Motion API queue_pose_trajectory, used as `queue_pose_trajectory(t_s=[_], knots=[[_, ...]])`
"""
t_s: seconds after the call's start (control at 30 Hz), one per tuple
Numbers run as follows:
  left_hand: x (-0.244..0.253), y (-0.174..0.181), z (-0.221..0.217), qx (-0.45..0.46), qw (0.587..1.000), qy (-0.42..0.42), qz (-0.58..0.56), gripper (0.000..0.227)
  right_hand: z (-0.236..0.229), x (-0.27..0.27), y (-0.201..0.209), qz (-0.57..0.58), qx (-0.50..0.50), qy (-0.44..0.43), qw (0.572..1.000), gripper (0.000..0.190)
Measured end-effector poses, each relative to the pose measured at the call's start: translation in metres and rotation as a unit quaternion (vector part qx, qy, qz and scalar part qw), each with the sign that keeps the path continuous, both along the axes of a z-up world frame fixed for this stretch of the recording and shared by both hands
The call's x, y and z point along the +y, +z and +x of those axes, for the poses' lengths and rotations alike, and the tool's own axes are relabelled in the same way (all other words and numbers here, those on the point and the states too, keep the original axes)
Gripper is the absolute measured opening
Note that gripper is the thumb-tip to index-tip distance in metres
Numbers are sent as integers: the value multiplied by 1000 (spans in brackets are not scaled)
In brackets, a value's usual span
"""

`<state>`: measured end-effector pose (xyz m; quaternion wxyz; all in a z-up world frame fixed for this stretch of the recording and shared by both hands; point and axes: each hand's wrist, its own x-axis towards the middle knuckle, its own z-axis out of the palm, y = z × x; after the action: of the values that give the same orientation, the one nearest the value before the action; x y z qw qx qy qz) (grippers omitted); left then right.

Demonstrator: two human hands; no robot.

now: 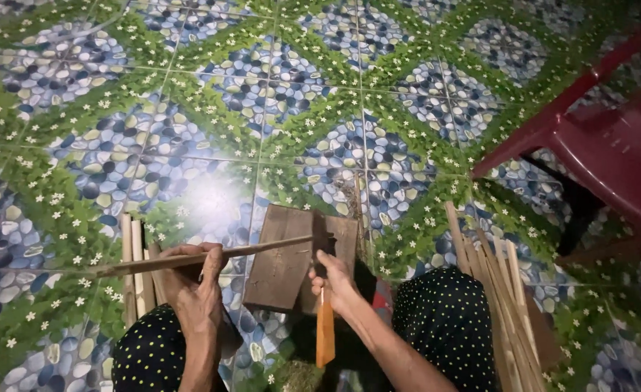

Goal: The person is using a large knife to shave and split thin strips of bamboo against a wooden block on the floor.

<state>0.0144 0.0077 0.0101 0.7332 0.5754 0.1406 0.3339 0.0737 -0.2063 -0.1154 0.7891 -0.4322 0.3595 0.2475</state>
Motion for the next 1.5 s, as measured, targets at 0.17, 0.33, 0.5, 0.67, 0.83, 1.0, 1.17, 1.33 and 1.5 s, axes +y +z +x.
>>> queue_pose_trajectory(t_s=[0.17,0.33,0.5,0.67,0.83,1.0,1.17,1.33,1.5], knots=[[-5,22,-3,147,989,23,24,31,-25,29,54,-33,-50,65,996,20],[-10,28,-7,148,986,36,69,28,-34,32,60,6,-57,72,996,22],[-7,23,-6,200,978,33,47,29,-47,43,82,30,-93,96,991,19],[-8,25,-8,168,984,31,42,28,-63,41,112,99,-128,176,971,25],[-6,24,-11,118,990,21,72,25,-63,42,117,99,-88,166,977,20],[-13,42,-12,229,968,24,96,35,-53,40,103,-27,-90,123,988,21],[-12,44,-11,175,984,17,42,30,-59,39,124,153,-123,171,966,19],[13,17,-4,42,990,-80,111,34,-24,10,54,18,-35,111,993,21],[9,29,-5,4,990,-129,63,39,-10,-5,-9,44,-18,83,995,24]])
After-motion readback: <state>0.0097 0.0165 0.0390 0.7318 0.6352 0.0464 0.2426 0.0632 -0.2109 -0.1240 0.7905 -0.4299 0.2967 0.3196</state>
